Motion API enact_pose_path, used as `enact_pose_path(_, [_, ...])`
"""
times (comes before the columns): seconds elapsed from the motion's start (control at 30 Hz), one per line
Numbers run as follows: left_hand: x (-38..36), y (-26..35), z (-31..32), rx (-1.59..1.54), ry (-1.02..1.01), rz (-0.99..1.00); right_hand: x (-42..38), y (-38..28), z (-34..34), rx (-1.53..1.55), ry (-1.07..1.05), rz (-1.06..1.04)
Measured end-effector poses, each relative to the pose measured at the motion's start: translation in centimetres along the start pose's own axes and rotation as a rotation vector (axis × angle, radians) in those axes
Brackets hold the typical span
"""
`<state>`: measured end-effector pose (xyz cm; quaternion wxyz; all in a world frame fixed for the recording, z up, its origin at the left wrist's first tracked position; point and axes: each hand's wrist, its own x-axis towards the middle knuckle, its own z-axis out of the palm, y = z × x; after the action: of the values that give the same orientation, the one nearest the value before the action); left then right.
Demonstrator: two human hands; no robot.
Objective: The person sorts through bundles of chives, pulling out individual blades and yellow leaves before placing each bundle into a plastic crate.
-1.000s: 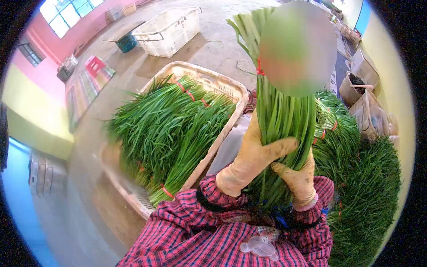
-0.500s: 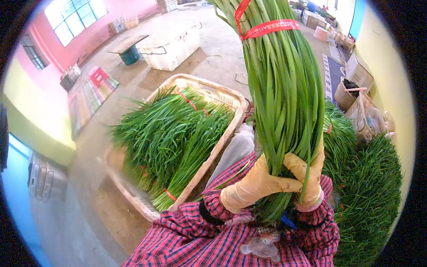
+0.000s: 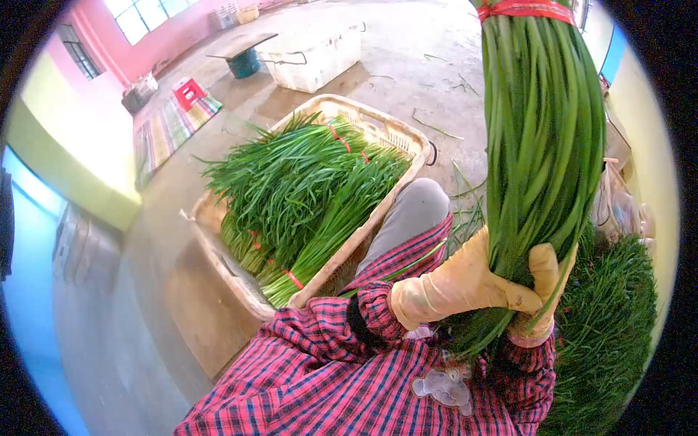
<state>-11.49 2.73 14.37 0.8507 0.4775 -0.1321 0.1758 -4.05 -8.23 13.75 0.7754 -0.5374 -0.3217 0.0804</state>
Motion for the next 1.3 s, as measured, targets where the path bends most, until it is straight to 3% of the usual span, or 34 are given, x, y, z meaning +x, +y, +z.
enact_pose_path(0.07, [-0.3,0.0,0.2,-0.151,0.014,-0.039,0.0,0.7,-0.3,0.052,0.042,0.050])
enact_pose_path(0.2, [-0.5,-0.3,-1.3,-0.118,0.003,-0.107,0.6,2.3,-0.6,0.124,0.059,0.070])
enact_pose_path(0.53, [0.7,2.4,-7.0,-0.186,0.091,0.022,2.5,7.1,2.0,0.412,0.048,0.193])
enact_pose_path(0.6, [0.5,4.2,-8.7,-0.152,0.096,-0.081,3.4,7.7,3.6,0.485,0.030,0.224])
enact_pose_path(0.7, [0.2,4.8,-11.2,-0.020,0.211,-0.009,4.5,8.1,7.7,0.615,-0.090,0.254])
enact_pose_path(0.73, [0.1,5.4,-12.0,0.085,0.295,-0.004,5.6,7.2,10.7,0.676,-0.274,0.149])
enact_pose_path(0.8, [-0.7,6.4,-14.2,0.184,0.382,-0.016,7.0,8.4,12.2,0.288,-0.222,0.219])
enact_pose_path(0.83, [-1.5,7.6,-15.1,0.279,0.449,-0.055,8.4,9.0,12.9,0.284,-0.198,0.195])
enact_pose_path(0.9, [-3.3,11.9,-16.1,0.361,0.600,-0.195,12.1,10.4,14.2,0.112,-0.342,0.164])
enact_pose_path(0.93, [-4.9,12.5,-17.8,0.374,0.688,-0.139,13.6,11.3,14.2,0.022,-0.413,0.156])
enact_pose_path(1.0, [-8.1,16.1,-19.1,0.460,0.992,-0.198,15.9,14.1,13.4,-0.035,-0.328,0.183])
enact_pose_path(1.03, [-8.8,18.1,-19.1,0.640,1.138,-0.148,17.0,16.0,12.5,-0.130,-0.328,0.199])
enact_pose_path(1.07, [-8.5,19.8,-18.3,0.602,1.305,-0.082,18.1,17.9,11.7,-0.227,-0.329,0.218])
enact_pose_path(1.1, [-9.7,21.1,-19.4,0.599,1.284,-0.090,19.2,19.7,11.0,-0.237,-0.309,0.216])
enact_pose_path(1.2, [-15.1,25.8,-24.1,1.033,1.425,-0.021,22.0,25.3,9.9,-0.400,-0.424,0.240])
enact_pose_path(1.27, [-16.0,27.4,-24.8,1.083,1.460,-0.098,23.2,27.6,10.3,-0.643,-0.546,0.011])
enact_pose_path(1.3, [-16.2,27.9,-24.9,1.139,1.504,-0.170,23.6,28.5,10.8,-0.607,-0.534,0.025])
